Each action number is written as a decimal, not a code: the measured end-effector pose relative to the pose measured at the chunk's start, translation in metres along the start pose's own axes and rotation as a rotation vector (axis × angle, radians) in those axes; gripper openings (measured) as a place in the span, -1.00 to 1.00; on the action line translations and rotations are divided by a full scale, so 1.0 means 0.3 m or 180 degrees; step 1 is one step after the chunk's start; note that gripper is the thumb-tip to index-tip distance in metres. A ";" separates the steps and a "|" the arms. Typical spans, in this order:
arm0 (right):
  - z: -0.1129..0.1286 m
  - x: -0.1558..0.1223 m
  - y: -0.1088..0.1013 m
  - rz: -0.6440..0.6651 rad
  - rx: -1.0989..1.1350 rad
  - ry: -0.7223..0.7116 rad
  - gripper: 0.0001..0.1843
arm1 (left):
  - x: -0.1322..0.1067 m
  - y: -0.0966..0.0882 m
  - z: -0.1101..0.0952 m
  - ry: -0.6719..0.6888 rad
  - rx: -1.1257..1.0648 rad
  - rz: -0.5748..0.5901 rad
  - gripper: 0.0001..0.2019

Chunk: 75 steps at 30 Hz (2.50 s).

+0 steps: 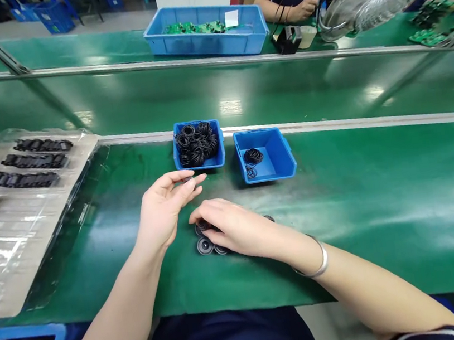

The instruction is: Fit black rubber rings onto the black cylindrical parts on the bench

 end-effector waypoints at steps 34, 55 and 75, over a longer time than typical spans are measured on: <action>-0.096 -0.017 -0.067 -0.1284 0.3428 0.0953 -0.71 | -0.022 0.039 0.004 -0.0160 0.0003 0.0476 -0.81; 0.076 -0.081 0.050 0.0066 -0.0041 -0.0194 -0.69 | 0.000 -0.006 0.003 0.0016 0.0113 0.0061 -0.84; 0.075 -0.083 0.041 -0.0063 -0.0339 -0.0254 -0.77 | 0.000 -0.005 0.010 -0.0083 0.0141 0.0088 -0.84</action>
Point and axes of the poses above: each hand's wrist, its own x-axis towards the middle knuckle, its own y-axis out of the palm, z = x × y, the point moved 7 cm from there along x, towards the middle knuckle, and after that the axes turned 1 degree about z, right-handed, at the moved point
